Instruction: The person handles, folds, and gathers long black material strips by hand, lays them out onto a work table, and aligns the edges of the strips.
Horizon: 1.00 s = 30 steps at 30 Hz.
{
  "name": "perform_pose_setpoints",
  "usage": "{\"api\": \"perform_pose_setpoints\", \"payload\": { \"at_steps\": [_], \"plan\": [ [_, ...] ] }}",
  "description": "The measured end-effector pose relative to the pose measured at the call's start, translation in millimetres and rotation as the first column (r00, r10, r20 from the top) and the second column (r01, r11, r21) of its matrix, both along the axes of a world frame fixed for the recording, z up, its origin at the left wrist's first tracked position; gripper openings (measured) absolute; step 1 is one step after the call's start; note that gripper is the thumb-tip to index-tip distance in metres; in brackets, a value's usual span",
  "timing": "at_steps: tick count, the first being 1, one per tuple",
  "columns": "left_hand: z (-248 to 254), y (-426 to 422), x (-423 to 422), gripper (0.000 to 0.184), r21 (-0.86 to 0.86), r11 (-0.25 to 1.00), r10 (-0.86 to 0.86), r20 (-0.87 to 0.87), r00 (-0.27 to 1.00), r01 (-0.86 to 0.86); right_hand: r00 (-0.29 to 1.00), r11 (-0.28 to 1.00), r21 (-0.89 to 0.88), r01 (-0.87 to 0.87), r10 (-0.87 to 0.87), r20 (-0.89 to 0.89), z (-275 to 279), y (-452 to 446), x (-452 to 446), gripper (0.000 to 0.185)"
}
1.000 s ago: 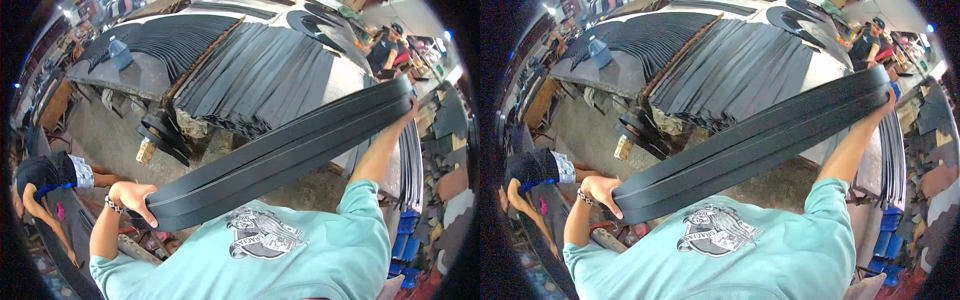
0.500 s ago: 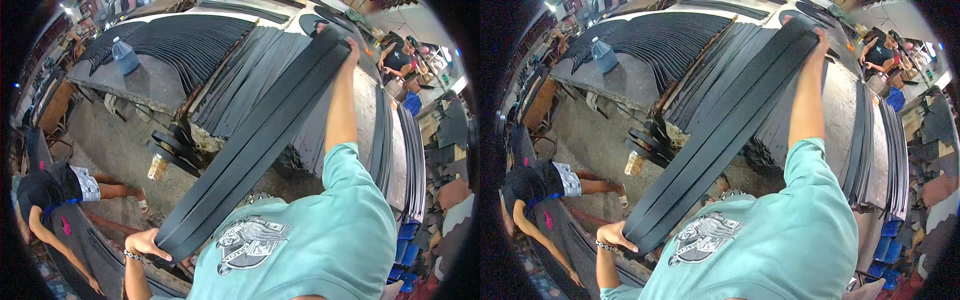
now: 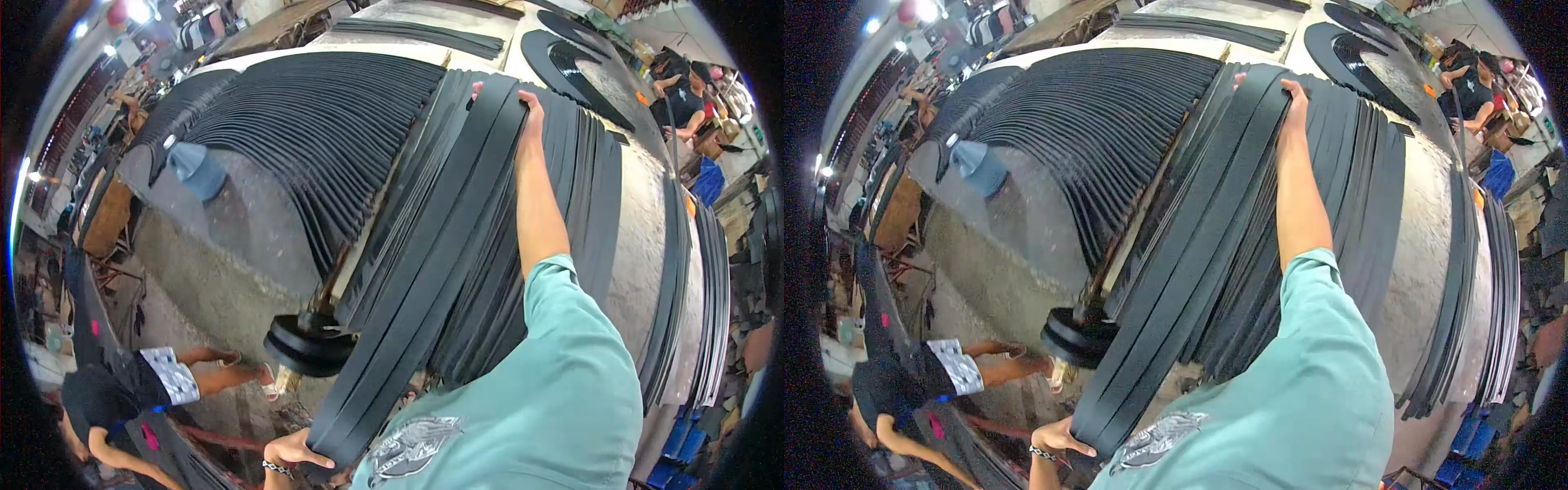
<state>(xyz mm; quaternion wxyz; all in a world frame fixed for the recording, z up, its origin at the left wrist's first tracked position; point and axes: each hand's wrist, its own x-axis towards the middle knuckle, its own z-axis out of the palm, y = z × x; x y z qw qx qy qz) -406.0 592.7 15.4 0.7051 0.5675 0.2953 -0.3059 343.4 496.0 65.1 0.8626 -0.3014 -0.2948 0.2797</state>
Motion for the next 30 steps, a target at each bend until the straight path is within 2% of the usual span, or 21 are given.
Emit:
{"api": "perform_pose_setpoints", "payload": {
  "at_steps": [1, 2, 4, 5, 8, 9, 10, 12, 14, 15, 16, 17, 18, 20, 24, 25, 26, 27, 28, 29, 30],
  "plan": [
    [-9, 11, 21, 0.077, -0.031, 1.0, 0.001, -0.014, 1.0, -0.001, 0.999, 0.999, -0.018, 0.03, -0.029, 0.035, 5, 9, 20, 0.07],
    [-19, 18, 40, 0.078, -0.07, 0.998, 0.004, -0.031, 1.0, -0.006, 0.996, 0.998, -0.03, 0.056, -0.058, -0.068, 15, 20, 34, 0.069],
    [-41, 38, 76, 0.076, -0.106, 0.994, 0.003, -0.066, 0.998, -0.01, 0.996, 1.0, -0.009, 0.013, -0.012, 0.084, 21, 37, 94, 0.072],
    [-31, 46, 110, 0.076, -0.05, 0.998, -0.039, -0.068, 0.997, 0.035, 0.997, 0.998, -0.043, 0.048, -0.045, 0.063, 28, 45, 129, 0.066],
    [-16, 58, 205, 0.077, -0.128, 0.991, 0.053, 0.053, 0.997, -0.046, 0.989, 0.979, -0.148, 0.142, -0.145, -0.004, 37, 61, 236, 0.046],
    [-24, 64, 227, 0.076, -0.133, 0.991, 0.021, 0.093, 0.995, -0.009, 0.984, 0.968, -0.188, 0.164, -0.173, -0.033, 27, 64, 263, 0.039],
    [-23, 67, 255, 0.074, -0.109, 0.994, 0.008, 0.094, 0.996, 0.002, 0.978, 0.956, -0.235, 0.177, -0.198, -0.067, 7, 65, 279, 0.033],
    [-36, 73, 298, 0.071, -0.116, 0.993, -0.011, 0.056, 0.998, 0.018, 0.942, 0.8, -0.513, 0.312, -0.333, 0.054, -50, 61, 291, 0.084],
    [-68, 75, 324, 0.065, -0.024, 1.0, -0.011, 0.036, 0.999, 0.012, 0.805, 0.374, -0.87, 0.322, -0.591, 0.045, -131, 42, 306, 0.087],
    [-66, 78, 344, 0.063, 0.142, 0.982, -0.128, -0.001, 0.992, 0.127, 0.794, 0.382, -0.822, 0.422, -0.594, 0.132, -190, 27, 310, 0.083],
    [-68, 81, 357, 0.063, 0.066, 0.989, -0.129, -0.053, 0.99, 0.132, 0.769, 0.391, -0.76, 0.52, -0.602, 0.216, -234, 12, 314, 0.081],
    [-87, 81, 349, 0.064, 0.119, 0.984, -0.128, -0.046, 0.991, 0.132, 0.71, 0.523, -0.63, 0.574, -0.701, 0.064, -245, 5, 307, 0.061],
    [-104, 81, 340, 0.065, 0.169, 0.976, -0.132, -0.042, 0.99, 0.137, 0.717, 0.515, -0.62, 0.592, -0.688, 0.112, -251, 0, 304, 0.061],
    [-91, 82, 351, 0.066, 0.134, 0.982, -0.113, -0.127, 0.985, 0.13, 0.727, 0.5, -0.604, 0.62, -0.655, 0.204, -236, 4, 285, 0.061],
    [-119, 82, 333, 0.073, 0.024, 0.994, -0.103, -0.123, 0.987, 0.107, 0.61, 0.085, -0.628, 0.773, -0.37, 0.701, -233, 21, 281, 0.075],
    [-113, 80, 335, 0.065, 0.136, 0.981, -0.13, -0.067, 0.989, 0.138, 0.554, -0.024, -0.576, 0.817, -0.242, 0.796, -226, 31, 272, 0.075],
    [-108, 79, 336, 0.064, 0.13, 0.983, -0.122, -0.077, 0.99, 0.131, 0.493, -0.121, -0.502, 0.856, -0.1, 0.864, -221, 43, 262, 0.074],
    [-103, 77, 337, 0.064, 0.123, 0.984, -0.115, -0.088, 0.989, 0.125, 0.377, -0.156, -0.376, 0.913, -0.025, 0.926, -236, 58, 263, 0.073],
    [-100, 78, 338, 0.064, 0.118, 0.986, -0.109, -0.095, 0.989, 0.12, 0.329, -0.2, -0.309, 0.93, 0.076, 0.941, -219, 76, 228, 0.064],
    [-100, 77, 338, 0.063, 0.119, 0.985, -0.116, -0.087, 0.99, 0.125, 0.124, -0.063, -0.116, 0.991, 0.154, 0.98, -224, 91, 215, 0.056],
    [-98, 77, 338, 0.063, 0.12, 0.985, -0.115, -0.075, 0.991, 0.123, 0.009, 0.04, -0.021, 0.999, 0.272, 0.962, -218, 108, 203, 0.049]
  ]
}}
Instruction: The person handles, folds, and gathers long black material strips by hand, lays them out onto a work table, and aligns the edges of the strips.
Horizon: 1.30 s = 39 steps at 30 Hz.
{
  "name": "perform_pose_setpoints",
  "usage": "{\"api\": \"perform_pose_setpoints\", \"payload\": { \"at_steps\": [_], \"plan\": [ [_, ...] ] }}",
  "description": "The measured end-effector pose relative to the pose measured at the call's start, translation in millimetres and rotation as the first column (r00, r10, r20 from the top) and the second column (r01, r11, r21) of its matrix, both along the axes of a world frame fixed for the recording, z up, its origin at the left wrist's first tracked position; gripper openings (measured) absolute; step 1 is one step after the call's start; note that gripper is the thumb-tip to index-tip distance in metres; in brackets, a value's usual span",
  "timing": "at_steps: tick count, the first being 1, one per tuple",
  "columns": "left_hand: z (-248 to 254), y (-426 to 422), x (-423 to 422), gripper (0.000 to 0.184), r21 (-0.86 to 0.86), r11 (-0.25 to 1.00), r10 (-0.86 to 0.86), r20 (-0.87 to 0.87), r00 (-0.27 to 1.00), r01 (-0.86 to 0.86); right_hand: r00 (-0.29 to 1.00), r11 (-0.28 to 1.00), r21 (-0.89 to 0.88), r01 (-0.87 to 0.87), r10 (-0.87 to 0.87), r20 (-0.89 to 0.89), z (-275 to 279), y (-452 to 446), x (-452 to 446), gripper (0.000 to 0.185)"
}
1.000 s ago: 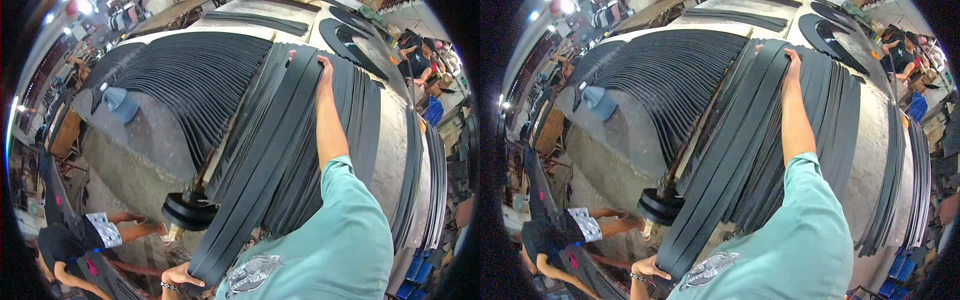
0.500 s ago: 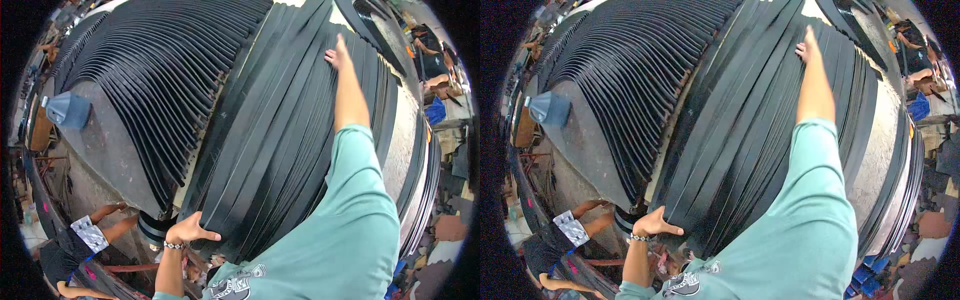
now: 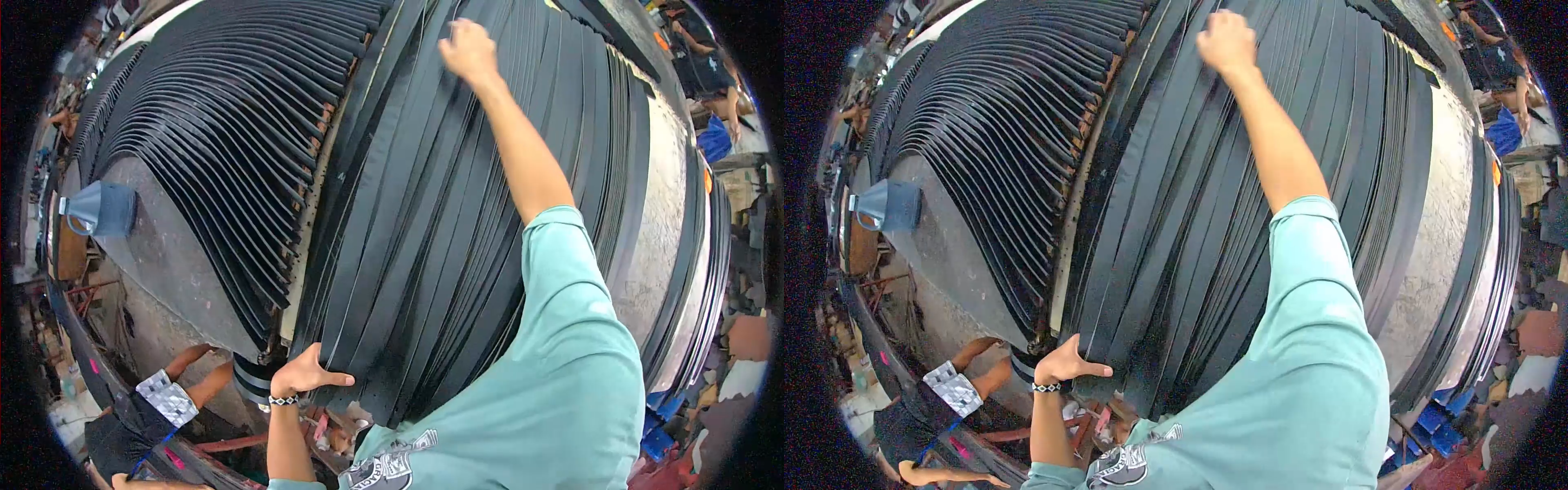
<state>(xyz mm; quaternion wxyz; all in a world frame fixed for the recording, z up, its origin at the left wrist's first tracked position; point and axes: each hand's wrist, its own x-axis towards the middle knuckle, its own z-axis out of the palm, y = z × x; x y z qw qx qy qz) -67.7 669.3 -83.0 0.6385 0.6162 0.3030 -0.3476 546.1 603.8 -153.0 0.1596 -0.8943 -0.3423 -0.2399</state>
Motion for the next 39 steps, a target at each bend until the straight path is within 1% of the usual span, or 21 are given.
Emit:
{"api": "perform_pose_setpoints", "payload": {
  "at_steps": [2, 4, 7, 8, 12, 13, 16, 17, 18, 21, 22, 24, 26, 27, 28, 31, 32, 34, 36, 38, 39],
  "plan": [
    [1, 0, 2, 0.064, 0.001, 1.0, -0.005, 0.026, 1.0, 0.005, 0.985, 0.978, -0.125, -0.169, 0.164, -0.043, 6, 27, -27, 0.051],
    [-2, 1, 1, 0.071, 0.022, 1.0, -0.019, 0.005, 1.0, 0.019, 0.986, 0.96, -0.227, -0.163, 0.166, -0.006, -6, 37, -44, 0.06],
    [-9, 8, -12, 0.081, -0.023, 1.0, 0.001, -0.018, 1.0, -0.001, 0.974, 0.976, -0.219, -0.01, -0.041, -0.224, -31, 10, -33, 0.069],
    [-10, 8, -16, 0.084, -0.038, 0.999, 0.02, -0.005, 1.0, -0.02, 0.968, 0.981, -0.194, 0.019, -0.067, -0.242, -36, 4, -36, 0.074],
    [-23, 6, -30, 0.094, -0.149, 0.988, 0.038, -0.082, 0.996, -0.05, 0.968, 0.96, -0.27, 0.074, -0.134, -0.212, -38, 0, -49, 0.076],
    [-32, 3, -37, 0.094, -0.152, 0.983, 0.092, -0.073, 0.993, -0.102, 0.966, 0.953, -0.291, 0.085, -0.15, -0.21, -34, 2, -53, 0.075],
    [-43, 2, -45, 0.093, -0.13, 0.987, 0.089, -0.025, 0.996, -0.092, 0.999, 0.975, -0.222, 0.007, -0.015, -0.033, -20, 18, -62, 0.075],
    [-41, 2, -46, 0.093, -0.119, 0.989, 0.084, -0.028, 0.996, -0.086, 0.995, 0.981, -0.18, -0.073, 0.084, 0.052, -18, 26, -65, 0.075],
    [-40, 1, -45, 0.092, -0.108, 0.991, 0.078, -0.029, 0.997, -0.081, 0.991, 0.964, -0.236, -0.124, 0.134, 0.028, -16, 35, -69, 0.073],
    [-36, -2, -38, 0.091, -0.112, 0.992, 0.054, -0.089, 0.995, -0.064, 0.987, 0.842, -0.518, -0.152, 0.108, -0.115, -17, 57, -74, 0.07],
    [-34, 0, -37, 0.09, -0.116, 0.991, 0.05, -0.119, 0.992, -0.064, 0.988, 0.852, -0.512, -0.11, 0.039, -0.147, -18, 60, -72, 0.069],
    [-31, 4, -43, 0.077, -0.214, 0.956, 0.184, -0.084, 0.979, -0.198, 0.973, 0.857, -0.514, -0.036, -0.088, -0.215, -21, 58, -70, 0.067],
    [-33, 0, -56, 0.063, -0.326, 0.885, 0.332, -0.061, 0.941, -0.333, 0.966, 0.913, -0.409, 0.009, -0.114, -0.234, -26, 49, -76, 0.068],
    [-47, 9, -80, 0.055, -0.355, 0.877, 0.315, -0.085, 0.945, -0.324, 0.973, 0.941, -0.339, 0.014, -0.091, -0.212, -30, 42, -77, 0.069],
    [-52, 11, -97, 0.047, -0.333, 0.865, 0.345, -0.147, 0.927, -0.375, 0.979, 0.963, -0.269, 0.016, -0.069, -0.192, -36, 34, -77, 0.07],
    [-9, 11, -92, 0.024, -0.126, 0.941, 0.271, -0.271, 0.924, -0.313, 0.993, 0.982, -0.19, -0.014, -0.009, -0.116, -51, 32, -65, 0.071],
    [-25, 2, -109, 0.024, -0.023, 0.937, 0.34, -0.179, 0.923, -0.349, 0.996, 0.984, -0.18, -0.012, -0.004, -0.089, -57, 31, -63, 0.072],
    [-41, -5, -128, 0.029, 0.01, 0.938, 0.346, -0.081, 0.935, -0.346, 0.999, 0.955, -0.294, 0.043, -0.049, -0.013, -58, 31, -62, 0.071],
    [-46, -22, -145, 0.031, 0.066, 0.862, 0.504, -0.03, 0.863, -0.502, 0.996, 0.938, -0.344, -0.036, 0.007, -0.085, -45, 28, -61, 0.073],
    [-48, -38, -153, 0.05, 0.081, 0.75, 0.655, 0.05, 0.754, -0.656, 0.922, 0.994, -0.019, -0.105, 0.105, 0.372, -51, 29, -76, 0.038],
    [-35, -44, -151, 0.048, -0.001, 0.68, 0.733, -0.026, 0.68, -0.733, 0.986, 0.986, -0.146, -0.075, 0.095, 0.138, -62, 29, -56, 0.056]
  ]
}}
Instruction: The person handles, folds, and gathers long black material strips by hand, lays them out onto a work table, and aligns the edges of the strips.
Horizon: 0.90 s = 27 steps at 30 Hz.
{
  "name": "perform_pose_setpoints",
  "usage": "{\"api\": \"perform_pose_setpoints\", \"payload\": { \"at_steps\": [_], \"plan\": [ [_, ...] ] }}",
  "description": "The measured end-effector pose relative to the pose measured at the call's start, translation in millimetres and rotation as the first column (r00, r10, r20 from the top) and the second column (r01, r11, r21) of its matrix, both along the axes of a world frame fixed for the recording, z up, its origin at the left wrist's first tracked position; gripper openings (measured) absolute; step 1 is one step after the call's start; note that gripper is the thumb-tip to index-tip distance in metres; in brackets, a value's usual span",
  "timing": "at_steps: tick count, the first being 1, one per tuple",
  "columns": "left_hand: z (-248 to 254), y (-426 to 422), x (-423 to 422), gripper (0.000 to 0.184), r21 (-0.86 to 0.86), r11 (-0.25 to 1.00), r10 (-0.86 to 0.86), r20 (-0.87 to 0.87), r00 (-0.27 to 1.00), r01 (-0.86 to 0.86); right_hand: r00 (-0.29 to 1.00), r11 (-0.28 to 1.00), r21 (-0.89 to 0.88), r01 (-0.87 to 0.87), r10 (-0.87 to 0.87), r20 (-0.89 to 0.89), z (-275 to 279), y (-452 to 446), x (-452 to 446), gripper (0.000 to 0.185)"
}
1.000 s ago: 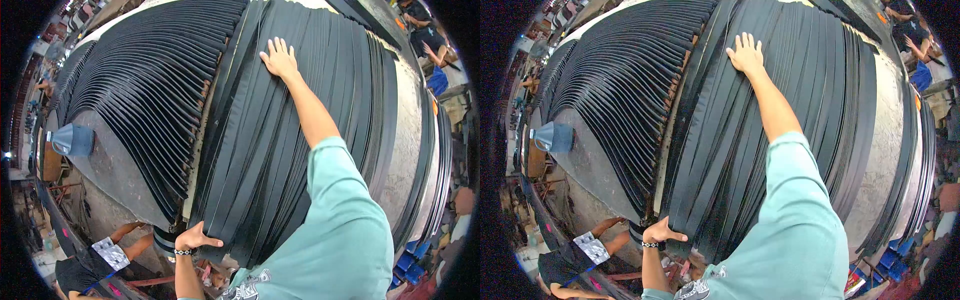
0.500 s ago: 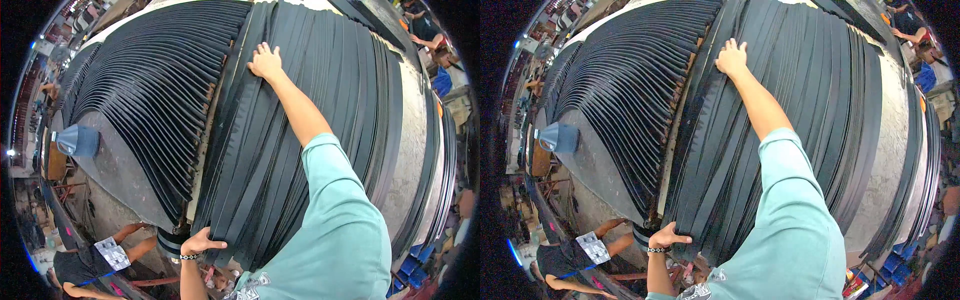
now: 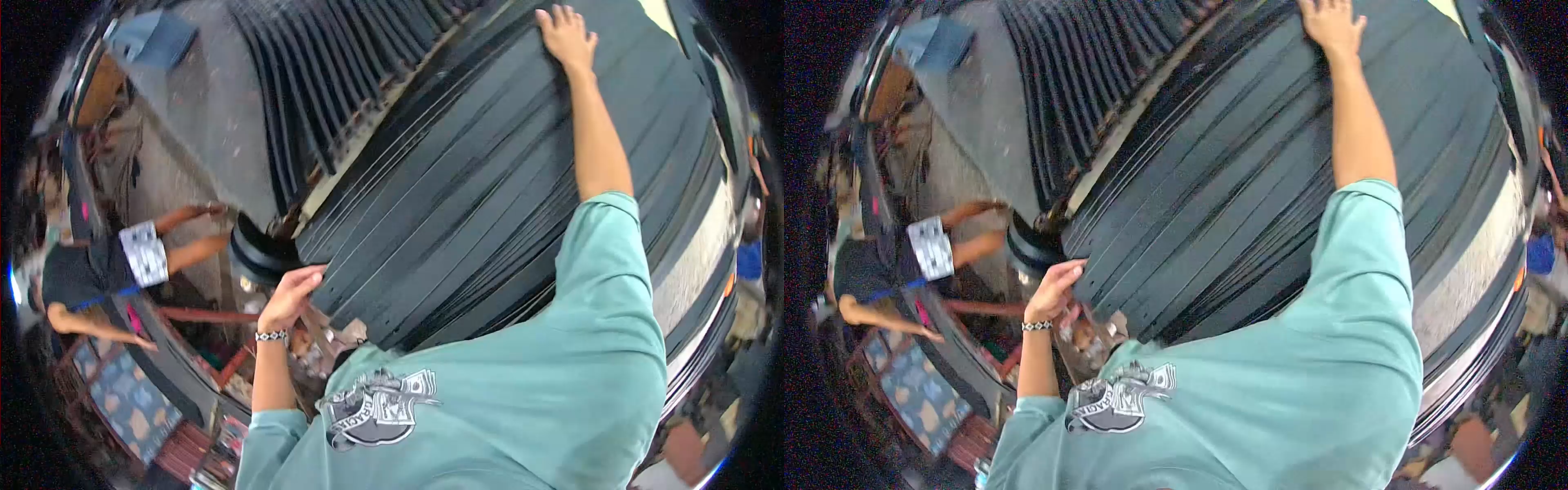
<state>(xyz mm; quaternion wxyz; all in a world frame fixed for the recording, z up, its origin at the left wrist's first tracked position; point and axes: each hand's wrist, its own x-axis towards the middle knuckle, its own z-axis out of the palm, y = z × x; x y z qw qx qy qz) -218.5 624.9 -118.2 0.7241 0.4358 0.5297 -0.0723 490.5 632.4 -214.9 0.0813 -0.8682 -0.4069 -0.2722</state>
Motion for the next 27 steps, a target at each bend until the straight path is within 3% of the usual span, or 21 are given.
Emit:
{"api": "perform_pose_setpoints", "payload": {
  "at_steps": [1, 4, 7, 8, 9, 11, 12, 16, 19, 20, 23, 24, 27],
  "plan": [
    [4, -4, 0, 0.046, -0.036, 0.997, 0.072, 0.039, 0.997, -0.071, 0.976, 0.988, -0.151, 0.041, -0.071, -0.205, -8, 6, 27, 0.074],
    [-7, -18, -7, 0.04, -0.027, 0.976, 0.217, 0.219, 0.951, -0.216, 0.983, 0.988, -0.148, 0.054, -0.078, -0.164, -20, 10, 42, 0.068],
    [-6, -32, -4, 0.037, 0.007, 0.946, 0.313, 0.243, 0.918, -0.324, 0.997, 0.932, -0.361, 0.025, -0.048, -0.054, 25, 15, -10, 0.063],
    [-7, -36, -4, 0.034, 0.01, 0.921, 0.375, 0.254, 0.892, -0.39, 0.978, 0.953, -0.238, -0.185, 0.203, 0.055, 40, 12, -37, 0.049],
    [-7, -39, -9, 0.033, -0.035, 0.878, 0.471, 0.255, 0.845, -0.478, 0.932, 0.907, -0.217, -0.362, 0.347, -0.105, 44, 14, -54, 0.046],
    [-8, -45, -21, 0.03, -0.125, 0.763, 0.643, 0.24, 0.727, -0.634, 0.71, 0.743, -0.1, -0.662, 0.578, -0.402, 48, 15, -88, 0.041],
    [-20, -47, -38, 0.028, -0.123, 0.77, 0.635, 0.232, 0.737, -0.626, 0.681, 0.721, -0.084, -0.688, 0.601, -0.419, 49, 6, -113, 0.037],
    [-1, -61, -29, 0.033, 0.147, 0.851, 0.504, 0.041, 0.863, -0.504, 0.713, 0.753, -0.05, -0.656, 0.596, -0.37, 62, -38, -169, 0.031],
    [2, -73, -24, 0.041, 0.383, 0.854, 0.37, 0.029, 0.929, -0.352, 0.719, 0.772, -0.006, -0.635, 0.589, -0.369, 77, -56, -174, 0.032],
    [5, -75, -25, 0.05, 0.454, 0.86, 0.25, 0.025, 0.968, -0.234, 0.724, 0.784, 0.035, -0.62, 0.589, -0.36, 74, -59, -174, 0.031],
    [31, -87, -3, 0.056, 0.767, 0.629, -0.007, -0.155, 0.988, 0.125, 0.7, 0.782, 0.076, -0.619, 0.593, -0.398, 70, -60, -170, 0.031],
    [43, -91, 7, 0.061, 0.728, 0.675, 0.011, -0.166, 0.986, 0.115, 0.698, 0.775, 0.08, -0.626, 0.603, -0.386, 71, -59, -171, 0.028],
    [50, -108, 15, 0.063, 0.81, 0.532, 0.014, -0.299, 0.954, 0.246, 0.679, 0.776, 0.097, -0.623, 0.599, -0.424, 72, -57, -171, 0.022]
  ]
}}
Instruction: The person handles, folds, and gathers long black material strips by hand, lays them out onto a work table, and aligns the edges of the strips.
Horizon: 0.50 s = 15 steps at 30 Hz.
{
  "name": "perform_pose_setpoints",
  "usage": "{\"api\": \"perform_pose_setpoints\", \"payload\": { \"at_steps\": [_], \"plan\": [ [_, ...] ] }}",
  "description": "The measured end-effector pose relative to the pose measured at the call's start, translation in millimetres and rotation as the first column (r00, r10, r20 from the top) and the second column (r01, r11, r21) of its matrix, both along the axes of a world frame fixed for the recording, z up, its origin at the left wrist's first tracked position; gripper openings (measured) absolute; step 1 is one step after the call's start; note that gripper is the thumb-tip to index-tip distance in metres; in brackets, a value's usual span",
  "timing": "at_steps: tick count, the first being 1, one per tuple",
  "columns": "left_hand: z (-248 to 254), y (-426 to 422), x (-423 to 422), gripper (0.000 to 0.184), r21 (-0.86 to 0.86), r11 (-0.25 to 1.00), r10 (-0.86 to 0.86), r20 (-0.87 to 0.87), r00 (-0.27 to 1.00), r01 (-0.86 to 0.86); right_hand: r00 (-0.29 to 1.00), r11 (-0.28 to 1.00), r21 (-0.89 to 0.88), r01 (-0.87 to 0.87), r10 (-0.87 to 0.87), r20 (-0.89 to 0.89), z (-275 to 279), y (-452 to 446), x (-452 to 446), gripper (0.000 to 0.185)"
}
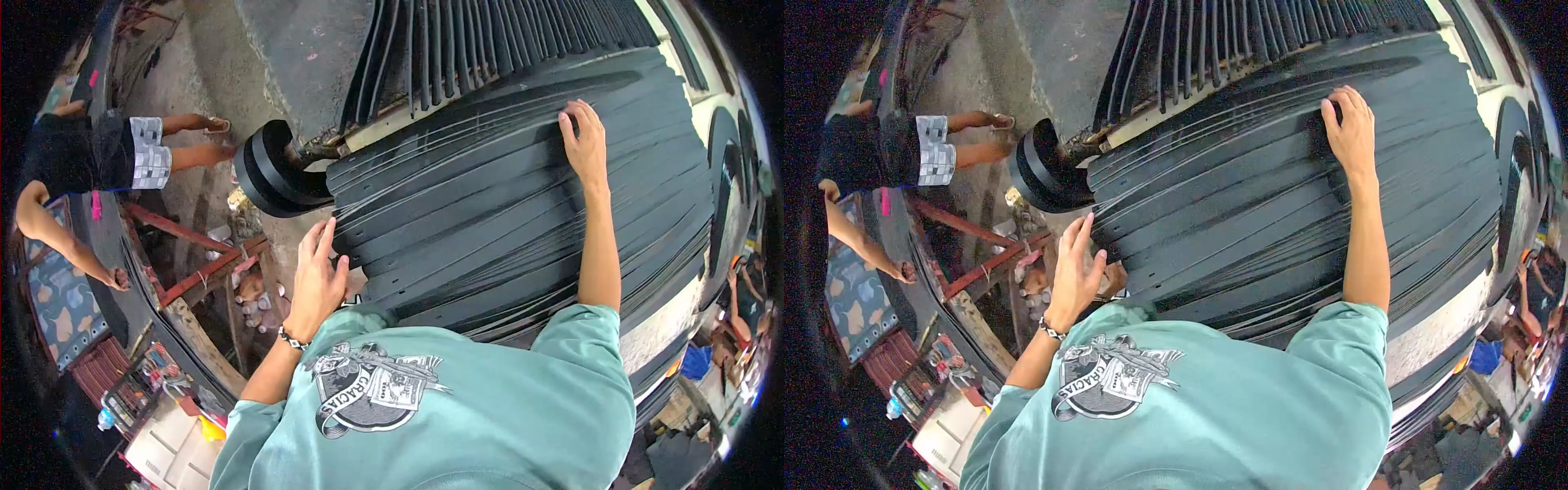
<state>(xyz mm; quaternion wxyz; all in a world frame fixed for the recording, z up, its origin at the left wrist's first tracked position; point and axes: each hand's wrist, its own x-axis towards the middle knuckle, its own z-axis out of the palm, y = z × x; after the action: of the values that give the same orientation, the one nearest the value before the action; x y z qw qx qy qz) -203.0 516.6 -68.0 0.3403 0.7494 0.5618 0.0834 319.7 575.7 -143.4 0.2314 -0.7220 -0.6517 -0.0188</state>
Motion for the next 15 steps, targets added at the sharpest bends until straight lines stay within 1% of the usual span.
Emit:
{"api": "perform_pose_setpoints", "payload": {
  "at_steps": [1, 3, 5, 8, 10, 13, 15],
  "plan": [
    [1, -2, 0, 0.065, 0.007, 1.0, -0.007, -0.014, 1.0, 0.007, 0.999, 1.0, 0.016, 0.005, -0.005, -0.041, 3, -1, -2, 0.02],
    [-3, -6, -3, 0.065, 0.073, 0.997, -0.032, -0.021, 0.999, 0.034, 0.992, 0.999, 0.041, 0.013, -0.007, -0.127, 9, -6, -7, 0.016],
    [-7, -9, -6, 0.065, 0.141, 0.988, -0.051, -0.048, 0.998, 0.058, 0.991, 1.0, 0.011, 0.02, -0.019, -0.131, 11, -4, -8, 0.016],
    [-10, -10, -10, 0.066, 0.14, 0.986, -0.082, -0.051, 0.995, 0.088, 0.99, 0.997, -0.063, 0.035, -0.044, -0.136, 16, -2, -12, 0.017],
    [-15, -13, -12, 0.067, 0.113, 0.991, -0.069, -0.002, 0.998, 0.069, 0.993, 0.993, -0.101, 0.058, -0.068, -0.096, 18, -1, -13, 0.018],
    [-20, -18, -14, 0.068, 0.109, 0.993, -0.049, 0.042, 0.998, 0.044, 0.994, 0.988, -0.134, 0.081, -0.071, 0.082, 12, 4, -14, 0.019],
    [-22, -22, -15, 0.069, 0.108, 0.994, -0.036, 0.074, 0.997, 0.028, 0.975, 0.971, -0.226, 0.082, -0.031, 0.221, 24, 11, -41, 0.02]
  ]
}}
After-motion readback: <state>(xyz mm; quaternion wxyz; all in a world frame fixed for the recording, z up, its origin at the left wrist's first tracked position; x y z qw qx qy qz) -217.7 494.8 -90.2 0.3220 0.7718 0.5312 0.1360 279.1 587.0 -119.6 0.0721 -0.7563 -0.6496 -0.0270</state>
